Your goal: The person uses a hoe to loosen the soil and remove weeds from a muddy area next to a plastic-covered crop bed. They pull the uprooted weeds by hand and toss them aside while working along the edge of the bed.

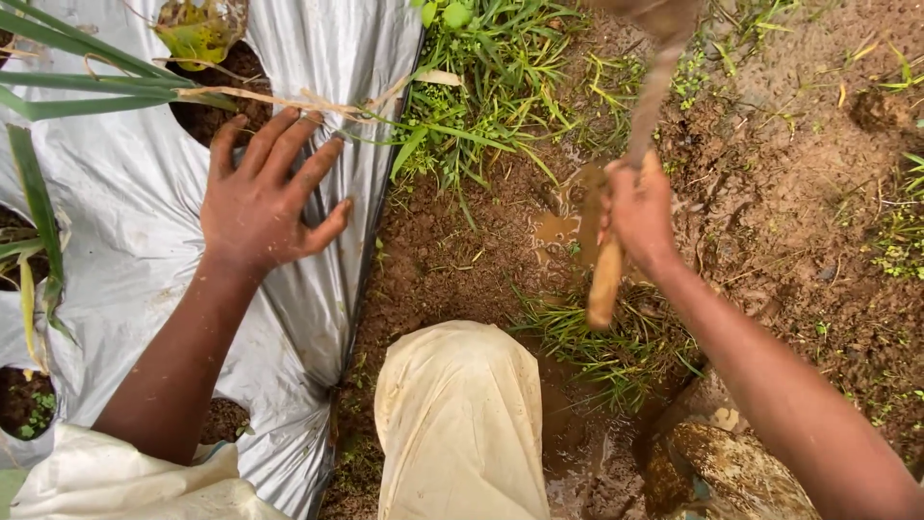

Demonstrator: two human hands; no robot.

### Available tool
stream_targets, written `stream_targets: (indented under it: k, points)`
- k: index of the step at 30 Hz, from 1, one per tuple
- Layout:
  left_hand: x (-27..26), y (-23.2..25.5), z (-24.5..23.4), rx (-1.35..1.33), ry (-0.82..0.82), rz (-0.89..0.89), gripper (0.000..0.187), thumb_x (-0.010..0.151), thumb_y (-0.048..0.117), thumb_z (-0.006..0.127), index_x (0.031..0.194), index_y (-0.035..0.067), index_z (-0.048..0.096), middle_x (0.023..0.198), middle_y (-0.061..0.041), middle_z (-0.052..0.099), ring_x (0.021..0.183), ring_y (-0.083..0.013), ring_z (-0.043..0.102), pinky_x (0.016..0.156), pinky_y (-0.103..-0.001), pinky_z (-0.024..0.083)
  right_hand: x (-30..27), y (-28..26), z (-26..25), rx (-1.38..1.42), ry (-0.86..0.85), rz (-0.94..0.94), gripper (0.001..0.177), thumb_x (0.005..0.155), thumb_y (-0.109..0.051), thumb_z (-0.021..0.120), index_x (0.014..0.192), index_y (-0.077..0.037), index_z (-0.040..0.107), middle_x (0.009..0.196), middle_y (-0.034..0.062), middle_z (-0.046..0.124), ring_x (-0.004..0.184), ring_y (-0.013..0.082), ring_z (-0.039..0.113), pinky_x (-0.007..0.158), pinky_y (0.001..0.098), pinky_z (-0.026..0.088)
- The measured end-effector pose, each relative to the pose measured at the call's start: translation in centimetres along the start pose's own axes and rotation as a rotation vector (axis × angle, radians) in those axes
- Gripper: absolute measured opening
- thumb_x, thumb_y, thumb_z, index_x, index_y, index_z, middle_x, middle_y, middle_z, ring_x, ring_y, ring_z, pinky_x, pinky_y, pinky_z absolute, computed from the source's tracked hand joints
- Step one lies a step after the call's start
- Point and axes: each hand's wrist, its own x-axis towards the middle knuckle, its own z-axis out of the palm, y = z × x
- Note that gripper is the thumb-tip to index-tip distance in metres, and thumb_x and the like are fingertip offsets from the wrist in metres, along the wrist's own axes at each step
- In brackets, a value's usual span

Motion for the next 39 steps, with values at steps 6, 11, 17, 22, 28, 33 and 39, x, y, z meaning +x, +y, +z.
stream_targets:
  k: [6, 11, 17, 22, 28, 33, 39]
  points:
    - [-0.4, -0.2, 0.1, 0.038, -0.035, -0.009, 0.061, 0.098, 0.062, 0.058, 0.139, 0.018, 0.072, 0.147, -0.009, 0.064, 0.139, -0.0241, 0.058, 0.113, -0.048, 0.035, -1.2, -0.6, -1.0, -0.584, -0.318, 0.346, 0.027, 0.110, -0.014, 0.045, 0.137, -0.012, 0.053, 0.085, 0.0083, 0.058, 0.056, 0.0171, 0.052, 0.041, 0.0293, 0.045]
    - [-0.9, -0.2, 0.4, 0.045, -0.120, -0.030, 0.069, 0.100, 0.067, 0.048, 0.147, 0.020, 0.066, 0.154, -0.010, 0.061, 0.143, -0.0238, 0.054, 0.115, -0.049, 0.032, -0.4, -3.3, -4.3, -0.891, -0.259, 0.331, 0.015, 0.112, -0.014, 0.048, 0.124, -0.011, 0.058, 0.086, 0.0105, 0.056, 0.063, 0.0203, 0.050, 0.053, 0.0358, 0.048]
    - [-1.0, -0.2, 0.6, 0.007, -0.098, -0.026, 0.068, 0.101, 0.064, 0.051, 0.147, 0.017, 0.067, 0.155, -0.012, 0.060, 0.144, -0.0263, 0.053, 0.112, -0.052, 0.034, -0.6, -3.8, -3.9, -0.686, -0.172, 0.176, 0.023, 0.113, -0.010, 0.044, 0.133, -0.007, 0.055, 0.084, 0.0111, 0.053, 0.059, 0.0219, 0.053, 0.045, 0.0363, 0.051]
    - [-1.1, -0.1, 0.2, 0.033, -0.039, -0.013, 0.064, 0.101, 0.063, 0.055, 0.144, 0.018, 0.072, 0.152, -0.009, 0.064, 0.142, -0.0243, 0.057, 0.113, -0.050, 0.034, -0.9, -2.9, -3.3, -0.727, -0.235, 0.269, 0.025, 0.112, -0.012, 0.044, 0.136, -0.010, 0.051, 0.082, 0.0108, 0.055, 0.055, 0.0188, 0.049, 0.042, 0.0336, 0.044]
    - [-1.7, -0.3, 0.5, -0.002, -0.047, -0.020, 0.068, 0.103, 0.063, 0.052, 0.148, 0.016, 0.068, 0.152, -0.013, 0.063, 0.144, -0.0265, 0.055, 0.116, -0.053, 0.032, -3.8, -2.2, -5.3, -1.010, -0.380, 0.358, 0.027, 0.113, -0.018, 0.041, 0.137, -0.011, 0.050, 0.080, 0.0086, 0.050, 0.057, 0.0180, 0.047, 0.044, 0.0320, 0.046]
    - [-2.3, -0.4, 0.8, -0.150, -0.212, -0.065, 0.082, 0.104, 0.069, 0.034, 0.162, 0.012, 0.051, 0.166, -0.021, 0.046, 0.153, -0.0333, 0.038, 0.122, -0.058, 0.015, -5.5, -2.5, -8.6, -1.093, -0.371, 0.444, 0.023, 0.114, -0.022, 0.041, 0.126, -0.009, 0.056, 0.086, 0.0094, 0.052, 0.065, 0.0186, 0.047, 0.054, 0.0335, 0.046]
    - [-2.0, 1.1, 0.3, -0.240, -0.063, -0.048, 0.070, 0.103, 0.052, 0.056, 0.155, 0.006, 0.066, 0.159, -0.024, 0.057, 0.146, -0.0403, 0.048, 0.115, -0.065, 0.020, -7.7, -1.3, -14.4, -1.391, -0.422, 0.406, 0.024, 0.109, -0.025, 0.043, 0.102, -0.004, 0.053, 0.070, 0.0154, 0.059, 0.059, 0.0298, 0.056, 0.058, 0.0440, 0.043]
